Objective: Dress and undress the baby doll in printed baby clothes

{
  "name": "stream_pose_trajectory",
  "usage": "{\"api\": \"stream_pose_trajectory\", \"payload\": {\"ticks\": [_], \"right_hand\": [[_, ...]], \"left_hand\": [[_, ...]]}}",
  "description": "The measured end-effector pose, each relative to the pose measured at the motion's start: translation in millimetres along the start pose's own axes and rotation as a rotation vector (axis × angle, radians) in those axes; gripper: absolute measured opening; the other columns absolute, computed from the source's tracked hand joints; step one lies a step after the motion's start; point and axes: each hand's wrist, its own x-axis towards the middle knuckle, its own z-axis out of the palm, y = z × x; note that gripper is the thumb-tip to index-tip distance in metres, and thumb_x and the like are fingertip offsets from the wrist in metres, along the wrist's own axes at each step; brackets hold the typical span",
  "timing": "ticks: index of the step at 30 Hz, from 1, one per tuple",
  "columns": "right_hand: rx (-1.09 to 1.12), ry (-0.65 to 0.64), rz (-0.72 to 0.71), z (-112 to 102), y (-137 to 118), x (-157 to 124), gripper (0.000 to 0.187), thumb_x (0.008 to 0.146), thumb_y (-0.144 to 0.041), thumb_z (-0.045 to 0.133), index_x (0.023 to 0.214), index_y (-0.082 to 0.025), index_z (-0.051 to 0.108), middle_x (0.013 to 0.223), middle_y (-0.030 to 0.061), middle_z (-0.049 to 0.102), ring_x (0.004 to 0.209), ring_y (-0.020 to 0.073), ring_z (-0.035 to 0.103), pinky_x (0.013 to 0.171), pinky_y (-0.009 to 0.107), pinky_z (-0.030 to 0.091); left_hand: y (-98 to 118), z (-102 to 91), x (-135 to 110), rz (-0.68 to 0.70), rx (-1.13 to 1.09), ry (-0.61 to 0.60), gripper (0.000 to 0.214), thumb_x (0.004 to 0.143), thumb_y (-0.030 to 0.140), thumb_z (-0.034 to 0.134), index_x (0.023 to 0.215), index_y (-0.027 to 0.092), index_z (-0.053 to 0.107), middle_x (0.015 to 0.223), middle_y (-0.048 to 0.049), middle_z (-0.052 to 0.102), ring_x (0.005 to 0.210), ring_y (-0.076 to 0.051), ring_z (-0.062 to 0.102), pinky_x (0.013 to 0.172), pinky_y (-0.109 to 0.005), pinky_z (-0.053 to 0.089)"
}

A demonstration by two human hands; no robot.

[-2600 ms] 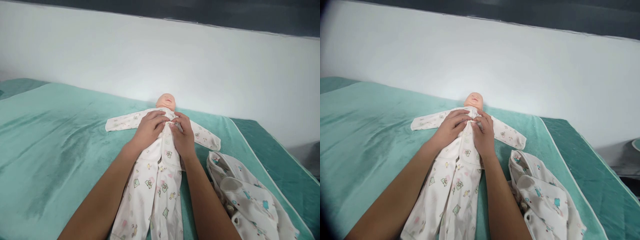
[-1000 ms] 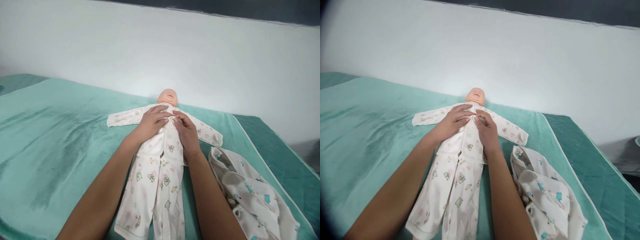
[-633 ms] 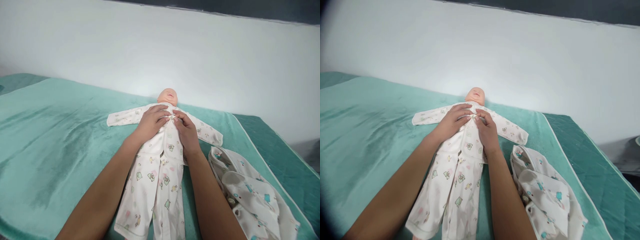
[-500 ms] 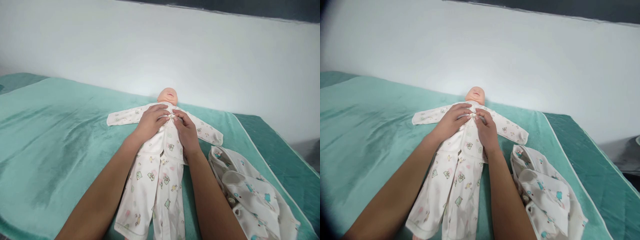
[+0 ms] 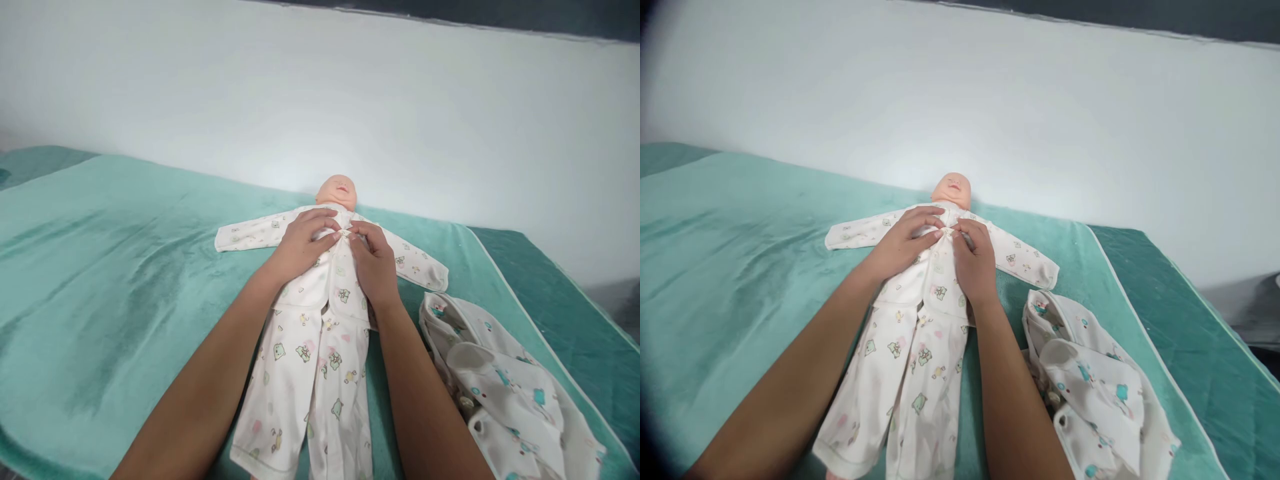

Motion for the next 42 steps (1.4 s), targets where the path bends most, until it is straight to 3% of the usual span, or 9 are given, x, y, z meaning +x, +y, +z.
{"api": "stream_pose_trajectory", "payload": {"ticks": [9, 17, 25, 33, 42], "right_hand": [[-0.051, -0.037, -0.016, 2, -3, 4, 0.004, 0.083, -0.023, 0.063, 0.087, -0.025, 0.064, 0.118, 0.0037, 0.067, 0.118, 0.0231, 0.059, 0.11, 0.045, 0.039], [-0.079, -0.008, -0.021, 5, -5, 7, 0.006, 0.081, -0.019, 0.061, 0.084, -0.024, 0.062, 0.113, 0.004, 0.07, 0.113, 0.023, 0.061, 0.106, 0.044, 0.041], [-0.012, -0.021, -0.068, 4, -5, 8, 0.012, 0.079, -0.013, 0.059, 0.079, -0.024, 0.062, 0.108, 0.0024, 0.07, 0.112, 0.0212, 0.063, 0.106, 0.041, 0.042], [0.016, -0.078, -0.106, 2, 4, 9, 0.019, 0.079, -0.009, 0.054, 0.081, -0.025, 0.063, 0.113, 0.0021, 0.068, 0.117, 0.0209, 0.061, 0.109, 0.044, 0.04], [-0.019, -0.09, -0.119, 1, 3, 6, 0.021, 0.082, -0.009, 0.053, 0.084, -0.026, 0.066, 0.115, 0.0035, 0.066, 0.118, 0.0213, 0.06, 0.109, 0.044, 0.041]], "left_hand": [[1, 3.1, 1, 0.011, -0.017, 0.044, 0.011, 0.087, 0.022, 0.059, 0.09, 0.026, 0.069, 0.135, 0.0007, 0.065, 0.133, -0.02, 0.052, 0.118, -0.042, 0.035], [0, 1.3, 1, -0.02, -0.073, 0.009, 0.008, 0.087, 0.024, 0.059, 0.088, 0.025, 0.067, 0.136, 0.0007, 0.063, 0.134, -0.02, 0.05, 0.119, -0.041, 0.033], [3, 4.4, 2, -0.028, -0.085, 0.055, 0.004, 0.082, 0.02, 0.063, 0.084, 0.023, 0.064, 0.132, -0.0017, 0.065, 0.129, -0.021, 0.054, 0.116, -0.041, 0.036], [0, 8.7, 2, 0.047, -0.013, 0.108, 0.012, 0.078, 0.011, 0.062, 0.082, 0.023, 0.061, 0.124, -0.0024, 0.066, 0.122, -0.021, 0.058, 0.11, -0.041, 0.041], [-3, 4.7, 1, 0.074, 0.03, 0.066, 0.012, 0.08, 0.013, 0.061, 0.085, 0.024, 0.061, 0.127, -0.0014, 0.066, 0.123, -0.022, 0.056, 0.111, -0.044, 0.041]]}}
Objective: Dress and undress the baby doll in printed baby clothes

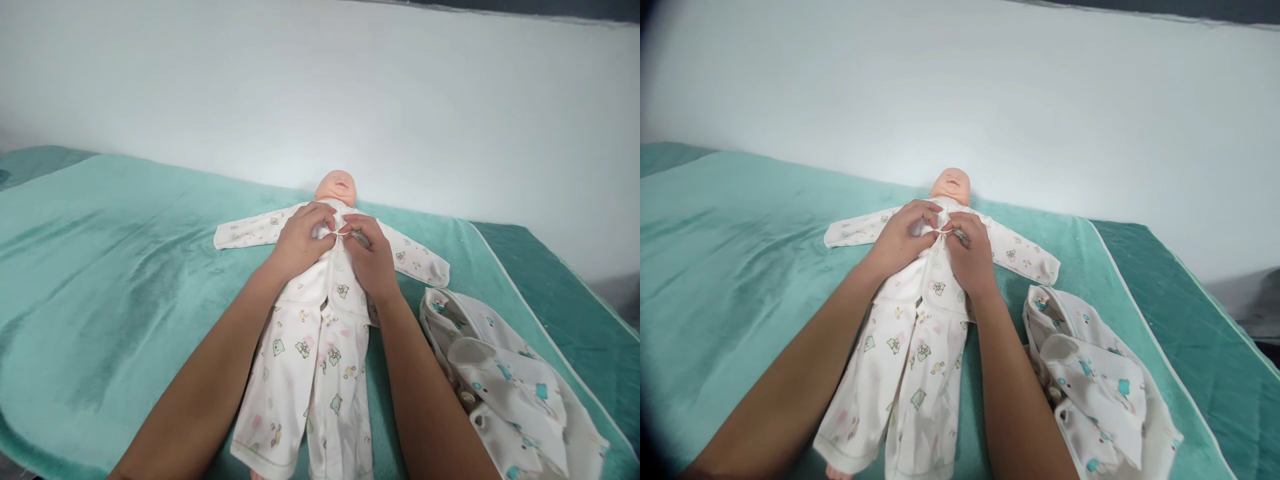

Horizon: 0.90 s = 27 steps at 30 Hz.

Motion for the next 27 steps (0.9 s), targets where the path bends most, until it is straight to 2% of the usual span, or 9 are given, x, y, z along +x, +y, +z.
{"api": "stream_pose_trajectory", "payload": {"ticks": [5, 12, 17, 19, 22, 27], "right_hand": [[-0.065, 0.003, -0.021, -1.0, -2.2, -1.0, 0.025, 0.082, -0.008, 0.049, 0.079, -0.025, 0.066, 0.115, 0.005, 0.066, 0.118, 0.0218, 0.06, 0.107, 0.045, 0.042], [-0.164, -0.001, -0.035, -1.4, -5.4, -2.8, 0.027, 0.083, -0.007, 0.047, 0.079, -0.025, 0.067, 0.117, 0.0059, 0.067, 0.117, 0.0236, 0.061, 0.104, 0.047, 0.045], [-0.302, -0.003, -0.179, -4.6, -9.2, -6.9, 0.032, 0.087, -0.007, 0.045, 0.077, -0.025, 0.069, 0.117, 0.0061, 0.069, 0.11, 0.0235, 0.063, 0.095, 0.045, 0.049], [-0.276, -0.008, -0.227, -5.6, -7.7, -7.7, 0.032, 0.087, -0.007, 0.045, 0.077, -0.025, 0.07, 0.116, 0.006, 0.07, 0.11, 0.0231, 0.063, 0.095, 0.045, 0.05], [-0.15, -0.005, -0.189, -5.9, -3.4, -7.8, 0.032, 0.087, -0.007, 0.047, 0.08, -0.027, 0.071, 0.117, 0.0045, 0.07, 0.114, 0.0219, 0.062, 0.1, 0.044, 0.049], [-0.081, -0.026, -0.134, -5.1, -1.3, -6.9, 0.033, 0.089, -0.009, 0.044, 0.084, -0.028, 0.07, 0.121, 0.0029, 0.068, 0.121, 0.0215, 0.058, 0.108, 0.047, 0.043]], "left_hand": [[-2.0, -7.4, -1.6, -0.002, -0.027, -0.078, 0.011, 0.084, 0.017, 0.057, 0.087, 0.025, 0.064, 0.135, -0.001, 0.062, 0.13, -0.022, 0.052, 0.111, -0.043, 0.041], [-0.1, -9.5, -2.2, 0.045, 0.027, -0.082, 0.012, 0.085, 0.017, 0.055, 0.083, 0.024, 0.065, 0.133, -0.0009, 0.064, 0.128, -0.022, 0.054, 0.11, -0.042, 0.041], [1.4, -6.9, -3.5, 0.079, 0.084, -0.055, 0.013, 0.091, 0.024, 0.055, 0.079, 0.023, 0.061, 0.131, -0.0026, 0.065, 0.125, -0.022, 0.056, 0.111, -0.042, 0.04], [1.6, -6.4, -3.9, 0.073, 0.08, -0.051, 0.012, 0.091, 0.025, 0.056, 0.081, 0.022, 0.06, 0.133, -0.003, 0.064, 0.127, -0.022, 0.055, 0.112, -0.042, 0.039], [1.8, -6.0, -3.9, 0.016, 0.054, -0.053, 0.005, 0.09, 0.025, 0.057, 0.09, 0.024, 0.062, 0.136, -0.0029, 0.062, 0.13, -0.022, 0.053, 0.115, -0.043, 0.037], [3.2, -2.6, -1.5, -0.012, 0.044, -0.053, 0.017, 0.09, 0.023, 0.055, 0.103, 0.027, 0.067, 0.14, -0.0029, 0.059, 0.135, -0.023, 0.05, 0.116, -0.045, 0.037]]}}
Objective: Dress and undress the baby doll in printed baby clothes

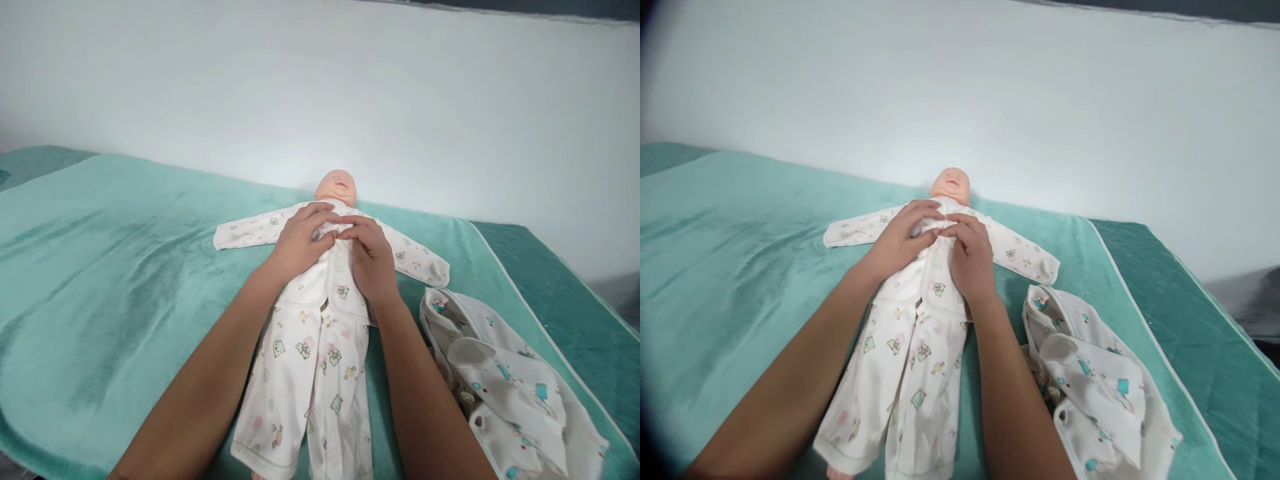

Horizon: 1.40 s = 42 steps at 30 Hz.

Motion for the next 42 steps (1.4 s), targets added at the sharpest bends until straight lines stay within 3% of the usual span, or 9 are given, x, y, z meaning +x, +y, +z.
{"api": "stream_pose_trajectory", "payload": {"ticks": [5, 8, 12, 15, 20, 24, 29, 33, 42], "right_hand": [[0.0, -0.011, 0.016, 2, -2, 0, 0.031, 0.087, -0.009, 0.043, 0.084, -0.027, 0.067, 0.122, 0.0028, 0.068, 0.122, 0.0213, 0.057, 0.109, 0.046, 0.042], [0.036, 0.104, 0.095, 4, -1, -3, 0.024, 0.081, -0.007, 0.043, 0.078, -0.025, 0.058, 0.115, 0.0042, 0.067, 0.117, 0.0213, 0.058, 0.105, 0.044, 0.043], [0.101, 0.222, 0.157, 4, -4, -7, 0.018, 0.081, -0.01, 0.048, 0.083, -0.026, 0.057, 0.12, 0.0042, 0.063, 0.12, 0.0217, 0.057, 0.106, 0.044, 0.043], [0.118, 0.127, 0.109, 2, -8, -8, 0.018, 0.086, -0.015, 0.053, 0.096, -0.028, 0.06, 0.132, 0.004, 0.06, 0.132, 0.0223, 0.05, 0.113, 0.046, 0.037], [0.062, -0.008, 0.047, -1, -15, -10, 0.015, 0.09, -0.02, 0.058, 0.101, -0.029, 0.061, 0.14, 0.0044, 0.056, 0.139, 0.0221, 0.044, 0.12, 0.049, 0.028], [0.129, -0.001, 0.118, -2, -17, -10, 0.005, 0.093, -0.028, 0.059, 0.089, -0.027, 0.061, 0.14, 0.004, 0.056, 0.141, 0.0225, 0.043, 0.12, 0.049, 0.031], [0.12, -0.086, 0.121, -5, -14, -10, 0.027, 0.097, -0.041, 0.056, 0.077, -0.027, 0.066, 0.139, 0.0009, 0.059, 0.139, 0.0242, 0.044, 0.12, 0.051, 0.029], [0.104, -0.099, 0.134, -4, -13, -10, 0.032, 0.097, -0.039, 0.057, 0.069, -0.025, 0.066, 0.142, -0.0001, 0.058, 0.139, 0.0247, 0.044, 0.119, 0.052, 0.03], [0.118, -0.108, 0.122, -4, -14, -11, 0.025, 0.094, -0.033, 0.06, 0.071, -0.027, 0.068, 0.143, -0.001, 0.058, 0.138, 0.0248, 0.046, 0.118, 0.053, 0.033]], "left_hand": [[3, 2.7, 1, -0.048, 0.009, 0.015, 0.014, 0.09, 0.022, 0.054, 0.091, 0.025, 0.068, 0.136, -0.0018, 0.062, 0.133, -0.024, 0.051, 0.116, -0.048, 0.037], [3, -2.2, -1, -0.068, -0.104, 0.021, 0.01, 0.092, 0.025, 0.054, 0.09, 0.025, 0.064, 0.137, -0.0017, 0.061, 0.132, -0.024, 0.053, 0.114, -0.048, 0.041], [2, -16.3, -4, -0.069, -0.185, -0.14, 0.017, 0.093, 0.037, 0.057, 0.085, 0.025, 0.066, 0.148, -0.0005, 0.054, 0.136, -0.026, 0.05, 0.11, -0.047, 0.046], [-1, -26.1, -4, 0.006, -0.146, -0.278, 0.014, 0.089, 0.041, 0.064, 0.089, 0.028, 0.07, 0.153, 0.0007, 0.049, 0.148, -0.026, 0.038, 0.12, -0.049, 0.035], [-7, -33.8, -3, 0.102, -0.137, -0.374, 0.009, 0.086, 0.037, 0.07, 0.09, 0.03, 0.071, 0.154, 0.0021, 0.049, 0.153, -0.025, 0.029, 0.124, -0.049, 0.029], [-7, -34.1, -4, 0.105, -0.169, -0.355, 0.005, 0.085, 0.034, 0.07, 0.087, 0.029, 0.071, 0.151, 0.002, 0.052, 0.152, -0.025, 0.03, 0.124, -0.05, 0.03], [-6, -31.4, -5, 0.053, -0.284, -0.328, 0.005, 0.084, 0.033, 0.071, 0.085, 0.028, 0.07, 0.15, 0.0004, 0.053, 0.149, -0.025, 0.037, 0.122, -0.048, 0.034], [-4, -30.0, -6, 0.006, -0.307, -0.298, 0.005, 0.084, 0.033, 0.072, 0.084, 0.028, 0.072, 0.148, 0.0003, 0.053, 0.147, -0.026, 0.04, 0.117, -0.047, 0.041], [-3, -28.8, -5, -0.01, -0.242, -0.319, 0.005, 0.083, 0.027, 0.068, 0.078, 0.026, 0.07, 0.15, 0.0015, 0.051, 0.149, -0.026, 0.035, 0.117, -0.049, 0.04]]}}
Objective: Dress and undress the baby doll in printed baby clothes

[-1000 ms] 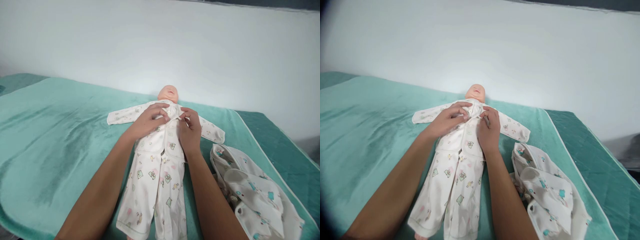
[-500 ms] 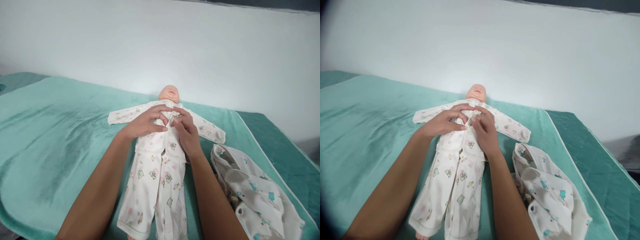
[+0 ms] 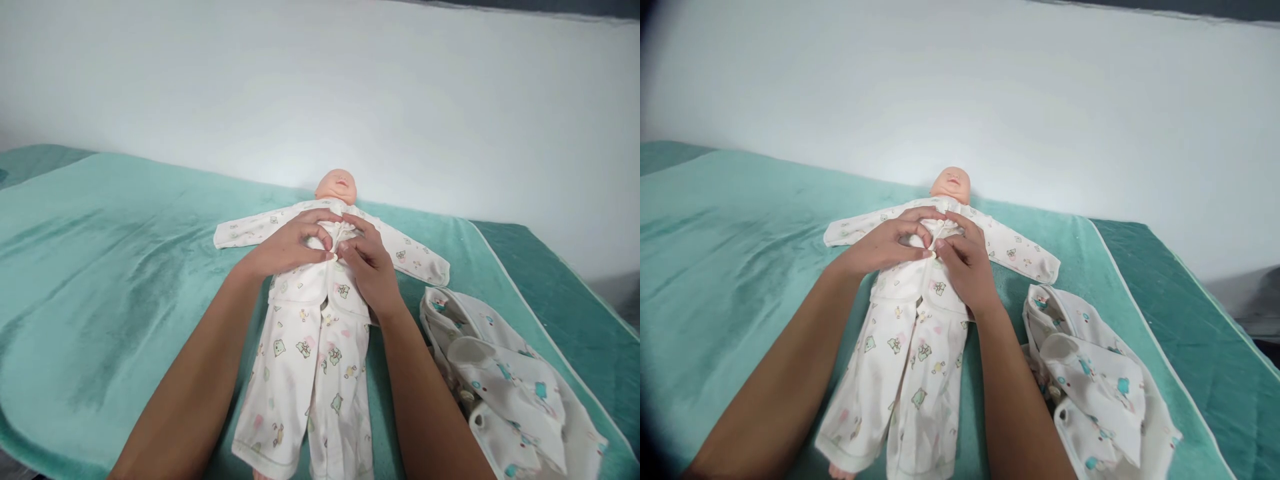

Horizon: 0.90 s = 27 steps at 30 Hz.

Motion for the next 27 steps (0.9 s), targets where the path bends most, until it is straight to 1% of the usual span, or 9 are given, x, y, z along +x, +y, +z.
{"api": "stream_pose_trajectory", "payload": {"ticks": [3, 7, 12, 16, 18, 21, 24, 25, 27], "right_hand": [[0.005, -0.025, -0.015, -1, 1, 0, 0.021, 0.093, -0.033, 0.062, 0.074, -0.028, 0.07, 0.144, -0.002, 0.057, 0.14, 0.0251, 0.044, 0.12, 0.054, 0.03], [0.013, -0.075, -0.053, -4, 1, 0, 0.02, 0.093, -0.033, 0.063, 0.075, -0.028, 0.072, 0.146, -0.0017, 0.056, 0.14, 0.0262, 0.045, 0.12, 0.054, 0.03], [0.041, -0.116, -0.092, -6, 0, 1, 0.022, 0.094, -0.037, 0.063, 0.075, -0.03, 0.073, 0.144, -0.0028, 0.057, 0.138, 0.0266, 0.047, 0.119, 0.054, 0.032], [0.034, -0.125, -0.087, -6, 1, 2, 0.019, 0.094, -0.038, 0.063, 0.079, -0.031, 0.075, 0.145, -0.0027, 0.056, 0.14, 0.027, 0.045, 0.12, 0.055, 0.031], [0.062, -0.108, -0.063, -4, 1, 1, 0.022, 0.095, -0.037, 0.062, 0.078, -0.03, 0.073, 0.144, -0.0017, 0.057, 0.14, 0.0263, 0.045, 0.12, 0.053, 0.031], [0.129, -0.021, -0.017, -2, 1, 1, 0.019, 0.095, -0.035, 0.06, 0.079, -0.027, 0.066, 0.14, 0.0009, 0.058, 0.138, 0.0237, 0.048, 0.119, 0.049, 0.034], [0.133, 0.03, 0.012, 1, -1, 0, 0.005, 0.093, -0.032, 0.064, 0.092, -0.028, 0.062, 0.141, 0.0027, 0.056, 0.139, 0.022, 0.046, 0.12, 0.048, 0.032], [0.125, 0.03, 0.015, 1, -2, 0, 0.007, 0.093, -0.033, 0.064, 0.097, -0.028, 0.061, 0.142, 0.003, 0.055, 0.14, 0.0217, 0.045, 0.12, 0.048, 0.032], [0.106, 0.023, 0.012, 2, -2, 0, 0.011, 0.094, -0.035, 0.062, 0.104, -0.03, 0.061, 0.143, 0.0032, 0.054, 0.141, 0.0213, 0.044, 0.121, 0.048, 0.031]], "left_hand": [[0, -1.0, 0, 0.013, 0.022, 0.002, 0.007, 0.083, 0.027, 0.068, 0.077, 0.026, 0.069, 0.149, 0.0009, 0.052, 0.149, -0.026, 0.036, 0.119, -0.05, 0.038], [0, -4.9, -1, 0.017, 0.055, -0.028, 0.009, 0.084, 0.029, 0.068, 0.075, 0.026, 0.069, 0.149, 0.0016, 0.052, 0.149, -0.027, 0.037, 0.12, -0.048, 0.037], [0, -9.7, -3, 0.024, 0.028, -0.075, 0.013, 0.087, 0.036, 0.068, 0.078, 0.027, 0.072, 0.15, 0.0023, 0.051, 0.15, -0.026, 0.035, 0.123, -0.046, 0.033], [0, -10.3, -4, -0.001, -0.006, -0.101, 0.021, 0.09, 0.044, 0.065, 0.08, 0.029, 0.077, 0.149, 0.0018, 0.053, 0.152, -0.026, 0.032, 0.122, -0.046, 0.033], [-1, -9.3, -4, -0.003, -0.038, -0.076, 0.022, 0.091, 0.044, 0.063, 0.082, 0.031, 0.078, 0.148, 0.0018, 0.055, 0.151, -0.026, 0.033, 0.122, -0.047, 0.034], [-2, -6.8, -4, 0.017, -0.08, -0.025, 0.017, 0.092, 0.04, 0.062, 0.091, 0.033, 0.077, 0.149, 0.0023, 0.055, 0.149, -0.026, 0.037, 0.118, -0.048, 0.04], [-1, -4.0, -3, 0.024, -0.084, -0.011, 0.017, 0.09, 0.039, 0.064, 0.103, 0.032, 0.072, 0.152, 0.0008, 0.051, 0.148, -0.027, 0.038, 0.117, -0.049, 0.039], [0, -3.0, -3, 0.017, -0.078, -0.005, 0.02, 0.089, 0.039, 0.066, 0.106, 0.03, 0.07, 0.153, -0.0003, 0.05, 0.148, -0.028, 0.038, 0.118, -0.05, 0.037], [2, -1.1, -2, 0.001, -0.048, 0.014, 0.023, 0.086, 0.039, 0.069, 0.105, 0.028, 0.066, 0.154, -0.0018, 0.048, 0.147, -0.028, 0.038, 0.119, -0.051, 0.034]]}}
